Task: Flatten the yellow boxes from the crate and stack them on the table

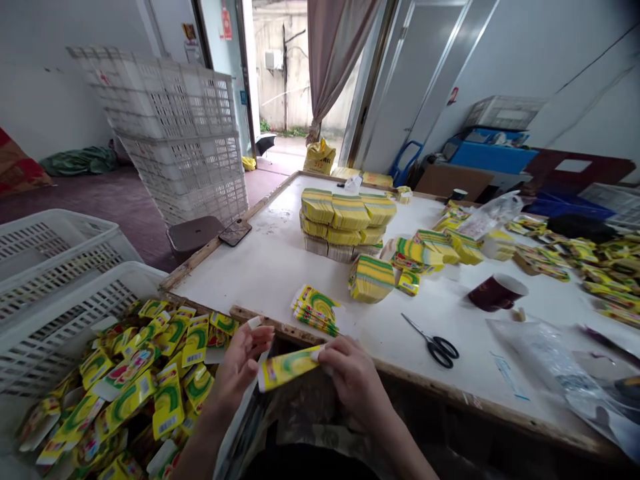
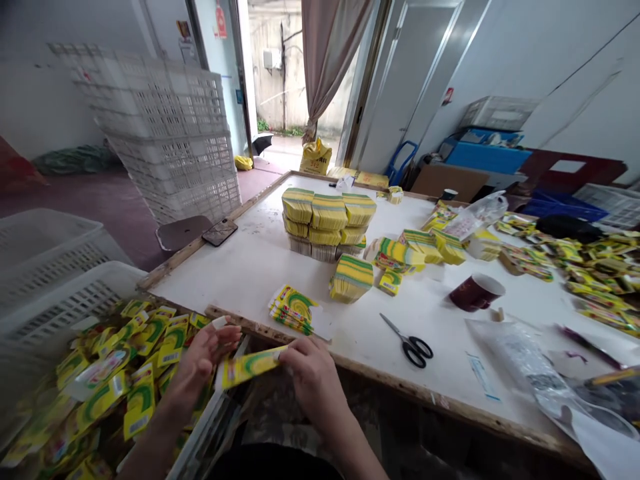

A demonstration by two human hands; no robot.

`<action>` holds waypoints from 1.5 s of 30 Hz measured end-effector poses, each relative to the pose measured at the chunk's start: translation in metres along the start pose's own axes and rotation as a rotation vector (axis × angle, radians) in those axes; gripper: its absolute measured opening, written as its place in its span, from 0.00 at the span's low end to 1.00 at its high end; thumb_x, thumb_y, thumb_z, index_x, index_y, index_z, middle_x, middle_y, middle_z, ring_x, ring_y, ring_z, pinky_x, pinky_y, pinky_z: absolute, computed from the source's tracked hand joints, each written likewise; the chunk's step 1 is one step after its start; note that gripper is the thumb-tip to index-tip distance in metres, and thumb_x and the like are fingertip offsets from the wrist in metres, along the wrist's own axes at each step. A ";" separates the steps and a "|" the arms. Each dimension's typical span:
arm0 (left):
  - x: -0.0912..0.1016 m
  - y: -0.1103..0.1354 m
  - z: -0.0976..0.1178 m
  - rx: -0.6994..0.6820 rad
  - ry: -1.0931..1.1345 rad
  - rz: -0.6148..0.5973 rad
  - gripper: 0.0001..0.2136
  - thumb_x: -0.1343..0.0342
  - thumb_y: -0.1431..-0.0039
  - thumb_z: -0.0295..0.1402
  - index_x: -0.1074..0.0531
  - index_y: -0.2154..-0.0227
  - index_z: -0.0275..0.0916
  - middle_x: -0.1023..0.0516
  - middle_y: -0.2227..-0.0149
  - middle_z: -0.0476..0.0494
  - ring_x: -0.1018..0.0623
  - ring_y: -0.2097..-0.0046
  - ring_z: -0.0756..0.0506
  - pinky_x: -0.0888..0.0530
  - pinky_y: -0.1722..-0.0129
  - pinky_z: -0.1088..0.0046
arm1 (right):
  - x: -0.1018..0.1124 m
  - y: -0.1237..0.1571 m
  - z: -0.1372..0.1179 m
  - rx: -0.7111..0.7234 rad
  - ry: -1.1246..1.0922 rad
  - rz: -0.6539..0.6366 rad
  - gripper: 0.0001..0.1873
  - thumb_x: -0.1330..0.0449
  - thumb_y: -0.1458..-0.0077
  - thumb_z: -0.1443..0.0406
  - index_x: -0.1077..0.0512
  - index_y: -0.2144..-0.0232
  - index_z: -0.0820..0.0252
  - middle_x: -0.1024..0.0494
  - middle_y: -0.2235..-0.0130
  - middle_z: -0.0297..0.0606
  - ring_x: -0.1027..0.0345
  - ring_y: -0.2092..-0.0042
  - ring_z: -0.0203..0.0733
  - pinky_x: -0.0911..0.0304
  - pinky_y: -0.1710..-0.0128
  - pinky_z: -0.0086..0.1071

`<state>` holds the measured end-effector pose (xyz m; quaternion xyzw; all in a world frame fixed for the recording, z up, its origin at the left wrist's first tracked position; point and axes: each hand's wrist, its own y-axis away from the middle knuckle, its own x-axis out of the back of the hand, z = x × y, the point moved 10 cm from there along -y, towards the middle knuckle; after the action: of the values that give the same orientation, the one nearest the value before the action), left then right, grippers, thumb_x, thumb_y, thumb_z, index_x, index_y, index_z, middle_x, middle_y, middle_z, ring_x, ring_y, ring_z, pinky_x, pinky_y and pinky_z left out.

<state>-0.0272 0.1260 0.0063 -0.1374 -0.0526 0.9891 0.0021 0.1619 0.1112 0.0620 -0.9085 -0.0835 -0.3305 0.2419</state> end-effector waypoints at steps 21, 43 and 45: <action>-0.083 0.033 -0.007 -0.276 -0.698 -0.298 0.32 0.39 0.56 0.26 0.41 0.47 0.47 0.24 0.55 0.42 0.21 0.58 0.39 0.25 0.60 0.66 | -0.059 0.022 0.046 -0.503 -0.853 -0.057 0.25 0.40 0.48 0.48 0.30 0.51 0.53 0.25 0.51 0.43 0.31 0.49 0.53 0.38 0.46 0.47; -0.045 0.010 -0.005 -0.147 -0.820 -0.239 0.21 0.37 0.55 0.36 0.31 0.55 0.45 0.22 0.61 0.45 0.21 0.60 0.40 0.27 0.61 0.68 | -0.046 0.017 0.021 -0.013 -0.062 -0.339 0.18 0.46 0.42 0.71 0.31 0.49 0.56 0.39 0.39 0.50 0.40 0.40 0.50 0.39 0.44 0.42; -0.047 0.009 -0.006 -0.137 -0.848 -0.264 0.23 0.36 0.56 0.35 0.32 0.55 0.44 0.22 0.61 0.46 0.21 0.60 0.41 0.27 0.62 0.69 | -0.041 0.015 0.017 0.001 -0.106 -0.364 0.14 0.43 0.43 0.70 0.28 0.54 0.56 0.35 0.43 0.47 0.37 0.42 0.48 0.40 0.44 0.40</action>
<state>0.0195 0.1167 0.0125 0.2881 -0.1315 0.9435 0.0973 0.1447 0.1070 0.0189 -0.8943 -0.2596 -0.3204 0.1739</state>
